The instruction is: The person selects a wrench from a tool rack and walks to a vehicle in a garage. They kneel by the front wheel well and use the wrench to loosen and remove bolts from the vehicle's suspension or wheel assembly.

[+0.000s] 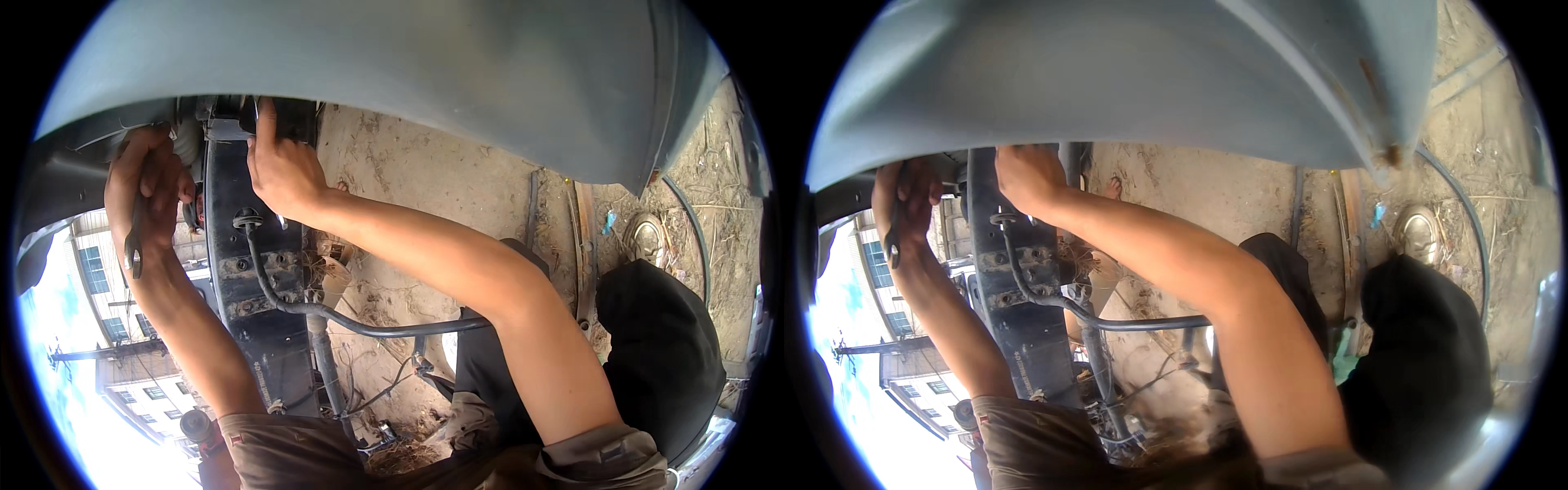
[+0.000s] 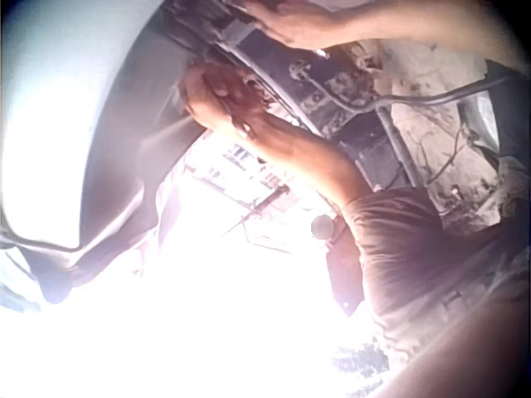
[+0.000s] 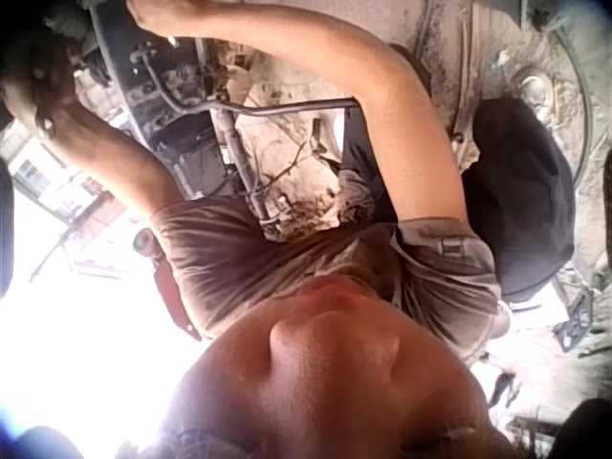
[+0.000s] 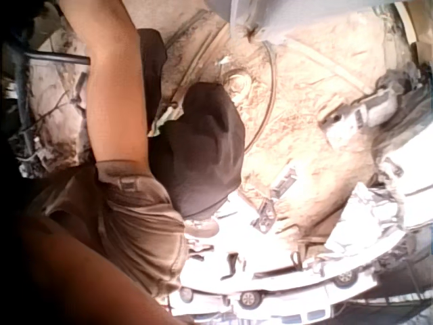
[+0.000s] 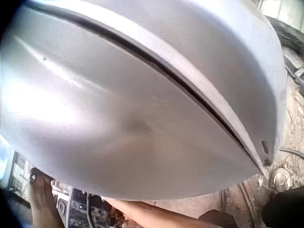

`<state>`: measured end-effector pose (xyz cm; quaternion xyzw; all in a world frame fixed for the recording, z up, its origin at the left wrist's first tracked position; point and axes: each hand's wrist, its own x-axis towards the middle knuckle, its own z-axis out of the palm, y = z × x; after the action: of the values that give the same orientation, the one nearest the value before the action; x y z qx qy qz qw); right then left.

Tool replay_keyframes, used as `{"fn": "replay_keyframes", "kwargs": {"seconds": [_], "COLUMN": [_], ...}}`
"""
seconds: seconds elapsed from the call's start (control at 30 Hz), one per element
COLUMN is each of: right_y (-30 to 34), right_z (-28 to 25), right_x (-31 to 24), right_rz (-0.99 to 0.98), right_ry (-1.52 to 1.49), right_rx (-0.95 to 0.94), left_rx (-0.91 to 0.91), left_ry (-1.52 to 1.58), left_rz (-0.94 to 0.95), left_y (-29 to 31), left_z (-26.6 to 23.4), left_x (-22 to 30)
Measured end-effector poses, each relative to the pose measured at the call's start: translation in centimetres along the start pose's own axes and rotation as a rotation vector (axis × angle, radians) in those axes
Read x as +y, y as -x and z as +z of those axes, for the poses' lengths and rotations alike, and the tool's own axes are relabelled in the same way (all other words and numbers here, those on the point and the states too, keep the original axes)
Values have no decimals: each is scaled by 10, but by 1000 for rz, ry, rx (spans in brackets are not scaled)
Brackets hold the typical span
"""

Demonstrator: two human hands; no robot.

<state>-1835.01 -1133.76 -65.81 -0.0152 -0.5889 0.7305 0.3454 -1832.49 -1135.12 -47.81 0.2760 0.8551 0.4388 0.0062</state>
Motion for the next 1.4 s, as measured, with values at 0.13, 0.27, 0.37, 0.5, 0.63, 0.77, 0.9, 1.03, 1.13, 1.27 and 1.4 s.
{"fn": "replay_keyframes", "kwargs": {"seconds": [0.13, 0.27, 0.37, 0.5, 0.63, 0.77, 0.9, 1.03, 1.13, 1.27, 1.4], "right_y": [-2, -15, -23, -30, -49, -59, -69, -61, -60, -51, -41], "right_z": [26, 58, 51, -10, -11, 7, 9, 13, 0, -27, -70], "right_x": [9, -8, -14, -21, 2, 37, 56, 45, 47, 42, 20], "right_rz": [-117, 111, 482, 493, 417, 189, 196, 84, -56, -42, 157], "right_ry": [-240, -583, -1178, -1352, -1326, -1410, -1170, -1289, -970, -801, -882], "right_rx": [313, 626, 517, 203, -36, -55, 28, 97, 80, 20, -262], "left_rx": [14, -9, -49, -21, -18, -18, -18, 22, 17, 0, -7], "left_ry": [-1, 4, 51, 43, 40, 16, 45, 31, -9, -32, -67], "left_rz": [18, -3, -29, -43, -24, -16, -22, -15, -12, -20, -14], "left_y": [-4, -2, -5, -2, -1, 3, -3, 2, -1, 2, 1], "left_z": [-7, 5, -2, 0, 2, 7, 8, 3, 0, 1, -1], "left_x": [-2, 5, -5, 2, 4, 5, 4, 2, 3, 5, 4]}}
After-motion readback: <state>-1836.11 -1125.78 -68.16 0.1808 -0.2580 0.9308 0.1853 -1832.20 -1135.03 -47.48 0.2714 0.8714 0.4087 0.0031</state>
